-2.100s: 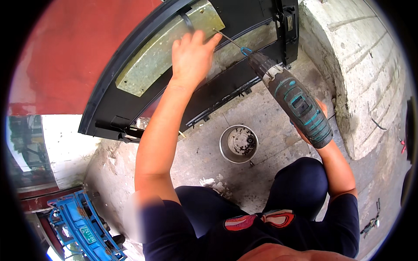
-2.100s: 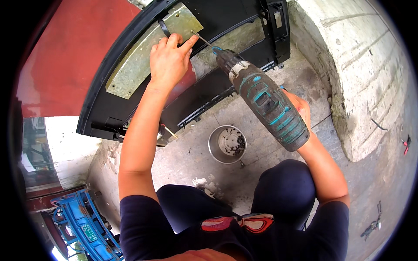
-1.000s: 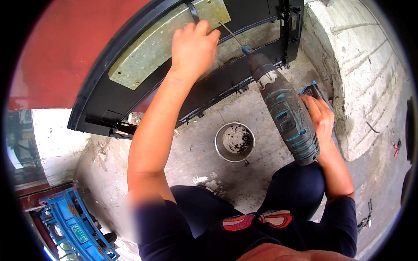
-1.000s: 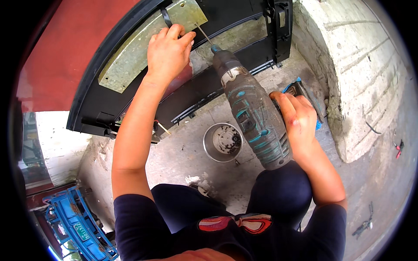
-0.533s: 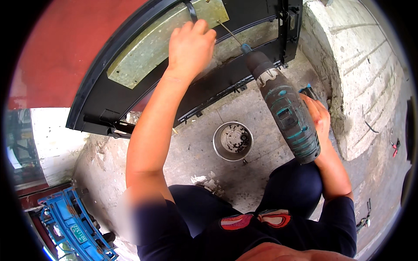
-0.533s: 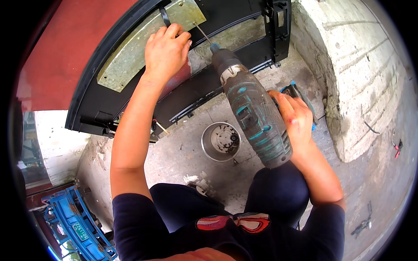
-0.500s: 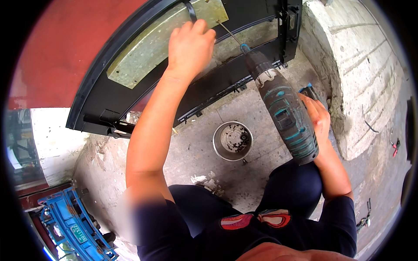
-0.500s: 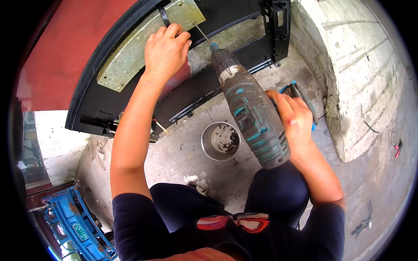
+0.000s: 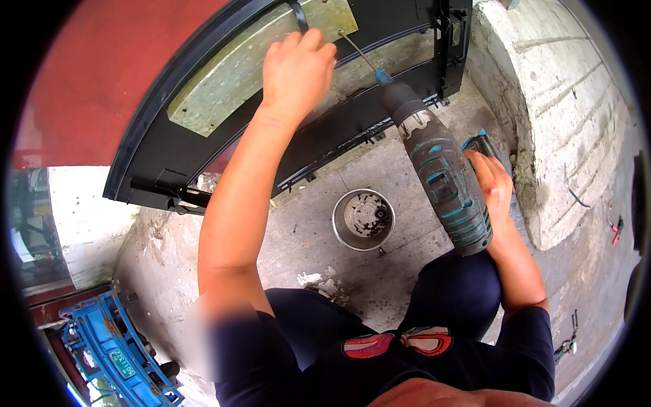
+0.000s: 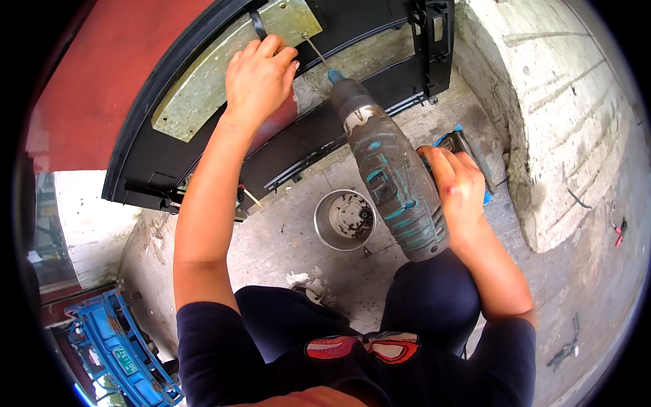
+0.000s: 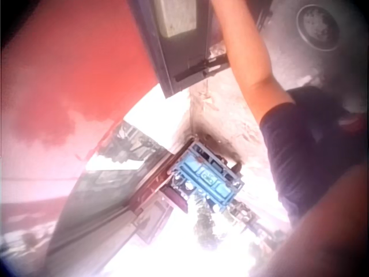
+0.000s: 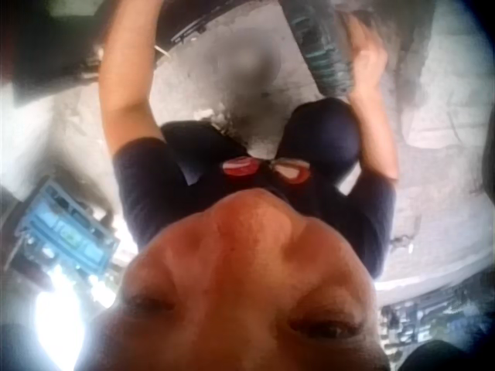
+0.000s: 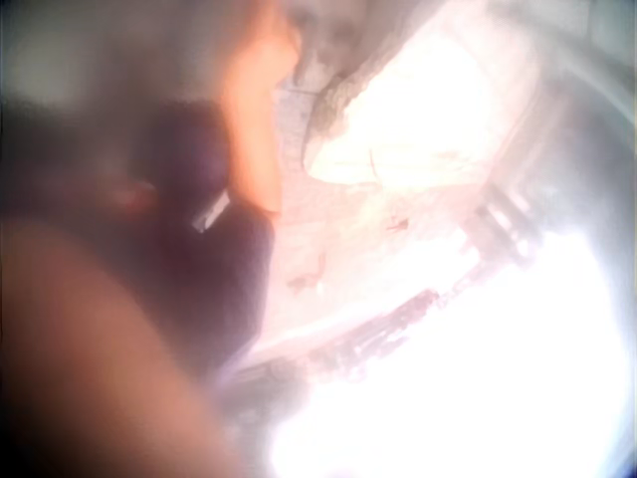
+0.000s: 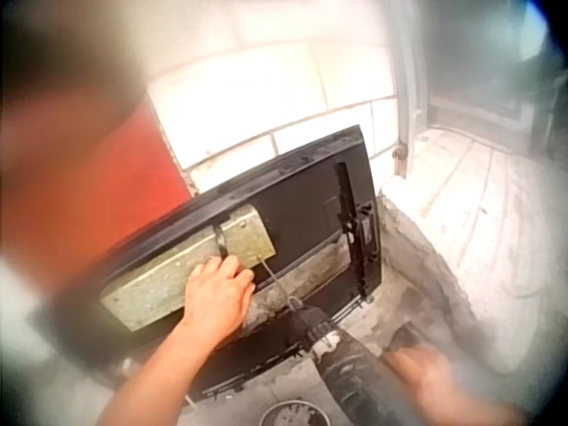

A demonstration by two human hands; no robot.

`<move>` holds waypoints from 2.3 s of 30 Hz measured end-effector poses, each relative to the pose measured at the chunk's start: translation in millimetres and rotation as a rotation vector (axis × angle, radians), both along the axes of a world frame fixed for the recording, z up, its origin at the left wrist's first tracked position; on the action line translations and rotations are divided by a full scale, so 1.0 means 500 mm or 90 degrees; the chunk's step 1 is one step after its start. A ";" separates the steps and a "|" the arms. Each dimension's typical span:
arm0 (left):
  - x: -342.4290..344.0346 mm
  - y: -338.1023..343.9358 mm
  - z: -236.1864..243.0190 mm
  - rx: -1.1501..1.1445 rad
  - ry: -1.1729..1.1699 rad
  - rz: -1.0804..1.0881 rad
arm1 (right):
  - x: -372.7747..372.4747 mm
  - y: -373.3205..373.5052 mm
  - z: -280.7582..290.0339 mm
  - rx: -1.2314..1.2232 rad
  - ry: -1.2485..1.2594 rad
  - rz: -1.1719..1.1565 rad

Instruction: The person uses a cordless drill and a screwdriver to remove screws and detach metal brackets from a black metal frame. They collect the removed screws in a metal bowl and place the detached parts on the ground.

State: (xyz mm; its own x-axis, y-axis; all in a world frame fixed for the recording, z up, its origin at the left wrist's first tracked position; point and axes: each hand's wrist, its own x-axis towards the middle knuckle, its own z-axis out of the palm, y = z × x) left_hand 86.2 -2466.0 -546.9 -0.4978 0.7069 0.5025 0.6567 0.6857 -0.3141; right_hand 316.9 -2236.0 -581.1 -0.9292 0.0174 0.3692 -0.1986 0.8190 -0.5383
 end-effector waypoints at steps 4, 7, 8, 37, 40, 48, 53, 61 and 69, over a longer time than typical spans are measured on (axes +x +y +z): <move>-0.001 -0.005 -0.002 0.001 -0.006 0.005 | -0.002 -0.014 0.014 0.004 0.028 -0.008; -0.002 -0.004 0.000 0.008 -0.010 0.004 | -0.006 -0.009 0.001 0.013 0.096 -0.010; -0.002 -0.004 0.000 0.010 -0.011 0.005 | -0.003 -0.011 0.004 0.000 0.076 -0.018; 0.240 -0.099 -0.149 -0.037 -0.559 -0.085 | 0.057 0.075 0.035 0.120 0.075 -0.001; 0.300 -0.105 -0.190 -0.180 -0.724 -0.072 | 0.023 0.056 0.038 0.086 0.099 -0.057; 0.160 0.037 0.007 0.558 -0.850 -0.133 | -0.015 0.028 0.041 -0.182 0.031 -0.025; 0.108 0.086 0.069 0.801 -0.965 -0.183 | -0.022 0.025 0.041 -0.319 0.003 0.006; 0.115 0.086 0.071 0.799 -0.906 -0.177 | -0.028 0.022 0.042 -0.224 0.051 -0.003; 0.099 0.078 0.066 0.774 -0.905 -0.160 | -0.039 0.018 0.055 -0.337 0.053 0.054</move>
